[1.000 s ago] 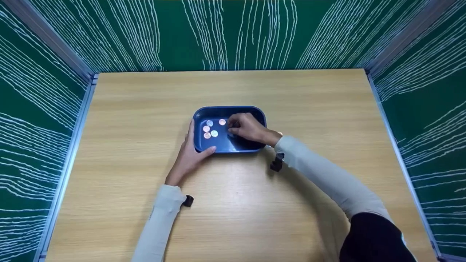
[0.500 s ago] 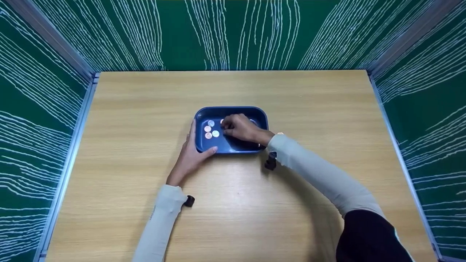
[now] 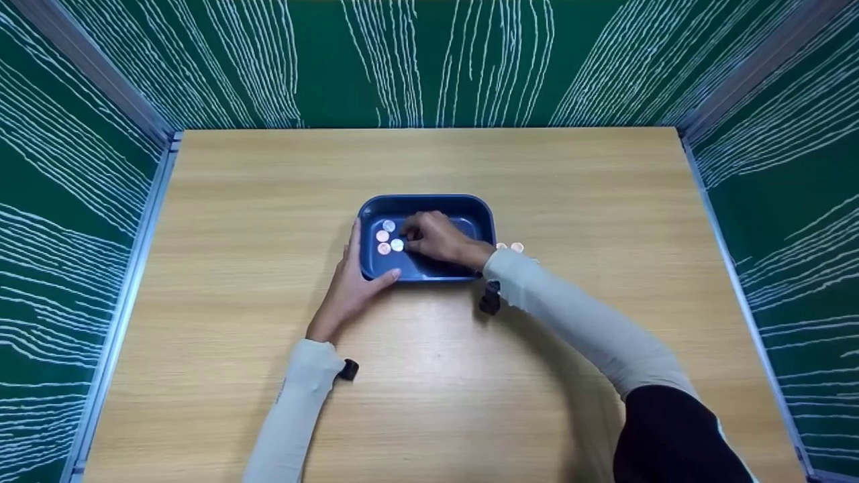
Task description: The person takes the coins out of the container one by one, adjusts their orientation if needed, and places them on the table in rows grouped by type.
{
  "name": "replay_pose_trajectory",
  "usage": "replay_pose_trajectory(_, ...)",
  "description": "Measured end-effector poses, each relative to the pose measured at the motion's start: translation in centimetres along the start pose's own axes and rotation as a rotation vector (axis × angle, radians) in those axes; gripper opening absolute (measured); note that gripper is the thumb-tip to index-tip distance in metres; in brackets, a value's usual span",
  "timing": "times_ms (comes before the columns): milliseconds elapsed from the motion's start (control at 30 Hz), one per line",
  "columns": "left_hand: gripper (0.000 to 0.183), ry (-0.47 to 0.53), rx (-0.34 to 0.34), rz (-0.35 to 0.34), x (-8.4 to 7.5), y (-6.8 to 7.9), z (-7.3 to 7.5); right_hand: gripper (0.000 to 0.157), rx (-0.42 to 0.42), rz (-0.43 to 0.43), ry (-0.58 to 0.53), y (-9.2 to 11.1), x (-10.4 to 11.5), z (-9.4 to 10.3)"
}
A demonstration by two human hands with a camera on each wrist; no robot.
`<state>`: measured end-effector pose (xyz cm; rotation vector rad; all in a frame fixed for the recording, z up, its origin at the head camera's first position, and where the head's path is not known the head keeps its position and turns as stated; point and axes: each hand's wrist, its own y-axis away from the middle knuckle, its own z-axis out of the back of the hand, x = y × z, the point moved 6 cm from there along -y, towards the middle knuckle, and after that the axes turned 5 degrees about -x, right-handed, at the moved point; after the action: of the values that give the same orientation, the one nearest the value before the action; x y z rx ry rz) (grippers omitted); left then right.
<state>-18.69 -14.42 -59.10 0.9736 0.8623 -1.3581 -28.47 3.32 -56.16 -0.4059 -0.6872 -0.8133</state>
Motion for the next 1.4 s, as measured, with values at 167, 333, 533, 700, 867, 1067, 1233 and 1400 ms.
replay_pose_trajectory(167, 0.124, 0.004, -0.001, -0.003, 0.0, 0.0, 0.0, 0.023, -0.005, 0.015, -0.024, -0.5, -0.8, -0.9)
replay_pose_trajectory(333, 0.125, 0.004, 0.003, -0.003, 0.0, -0.1, 0.0, 0.022, -0.011, 0.007, -0.020, -0.7, -1.1, -1.1)
replay_pose_trajectory(533, 0.127, -0.002, -0.005, -0.016, 0.0, -0.3, 0.0, 0.014, 0.016, -0.036, 0.032, -0.3, 0.5, -0.5)
replay_pose_trajectory(700, 0.127, 0.002, -0.008, -0.041, 0.0, -0.3, 0.0, 0.012, 0.024, -0.043, 0.045, -0.3, 0.7, -0.7)
replay_pose_trajectory(867, 0.126, 0.019, -0.007, -0.037, 0.0, -0.2, 0.0, 0.022, 0.025, -0.044, 0.056, -0.4, 0.7, -0.9)
replay_pose_trajectory(1067, 0.127, 0.016, -0.008, -0.027, -0.1, -0.2, 0.1, 0.021, 0.031, -0.043, 0.088, -0.3, 0.8, -1.1)
replay_pose_trajectory(1233, 0.126, 0.014, -0.007, -0.021, 0.0, -0.2, 0.0, 0.018, 0.020, -0.058, 0.101, 0.0, 0.8, -1.3)
replay_pose_trajectory(1400, 0.126, 0.023, 0.002, -0.006, 0.2, -0.1, -0.1, 0.014, -0.014, -0.061, 0.077, 0.6, 0.8, -1.2)
